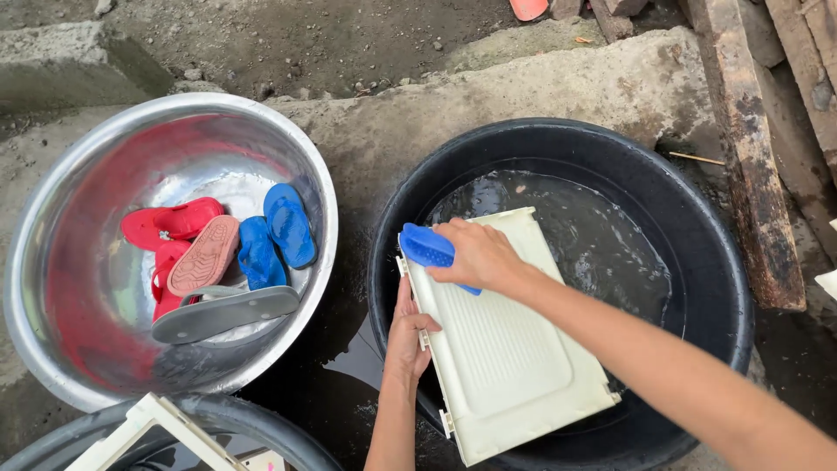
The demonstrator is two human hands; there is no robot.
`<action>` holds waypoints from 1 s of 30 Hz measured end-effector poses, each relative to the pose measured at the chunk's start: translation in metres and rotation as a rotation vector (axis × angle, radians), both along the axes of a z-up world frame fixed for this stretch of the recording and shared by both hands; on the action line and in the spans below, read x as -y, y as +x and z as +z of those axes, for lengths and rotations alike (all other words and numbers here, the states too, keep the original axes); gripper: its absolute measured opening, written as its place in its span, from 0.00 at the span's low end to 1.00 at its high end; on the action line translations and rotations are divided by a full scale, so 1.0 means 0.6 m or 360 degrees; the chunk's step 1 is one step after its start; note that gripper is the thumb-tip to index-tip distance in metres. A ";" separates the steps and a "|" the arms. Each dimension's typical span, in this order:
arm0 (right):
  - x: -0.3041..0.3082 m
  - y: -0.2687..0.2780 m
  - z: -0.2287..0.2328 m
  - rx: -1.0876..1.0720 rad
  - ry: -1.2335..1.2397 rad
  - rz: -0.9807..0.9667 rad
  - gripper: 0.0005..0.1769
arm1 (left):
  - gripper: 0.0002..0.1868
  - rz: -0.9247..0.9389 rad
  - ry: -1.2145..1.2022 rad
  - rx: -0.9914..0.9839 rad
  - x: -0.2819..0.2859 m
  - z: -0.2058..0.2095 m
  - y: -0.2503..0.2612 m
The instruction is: The person scrubs several white plastic panels using a blue brush and water in a black basin, then moves them to a stack.
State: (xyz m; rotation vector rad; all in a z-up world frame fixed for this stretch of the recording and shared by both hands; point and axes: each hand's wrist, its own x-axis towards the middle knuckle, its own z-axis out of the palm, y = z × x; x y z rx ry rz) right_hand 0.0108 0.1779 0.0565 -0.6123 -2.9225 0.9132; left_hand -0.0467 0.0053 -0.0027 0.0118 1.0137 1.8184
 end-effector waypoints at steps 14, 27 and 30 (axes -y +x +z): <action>0.038 0.035 -0.004 0.0080 0.0057 0.0160 0.42 | 0.59 0.0093 0.0029 0.0060 0.005 0.008 0.002; 0.066 0.131 -0.003 0.0326 0.0003 0.0354 0.42 | 0.32 0.0434 0.0114 0.0055 0.003 -0.012 0.002; 0.041 0.165 -0.034 0.0457 -0.0084 0.0241 0.42 | 0.31 0.0354 -0.0269 -0.0046 -0.009 0.003 0.007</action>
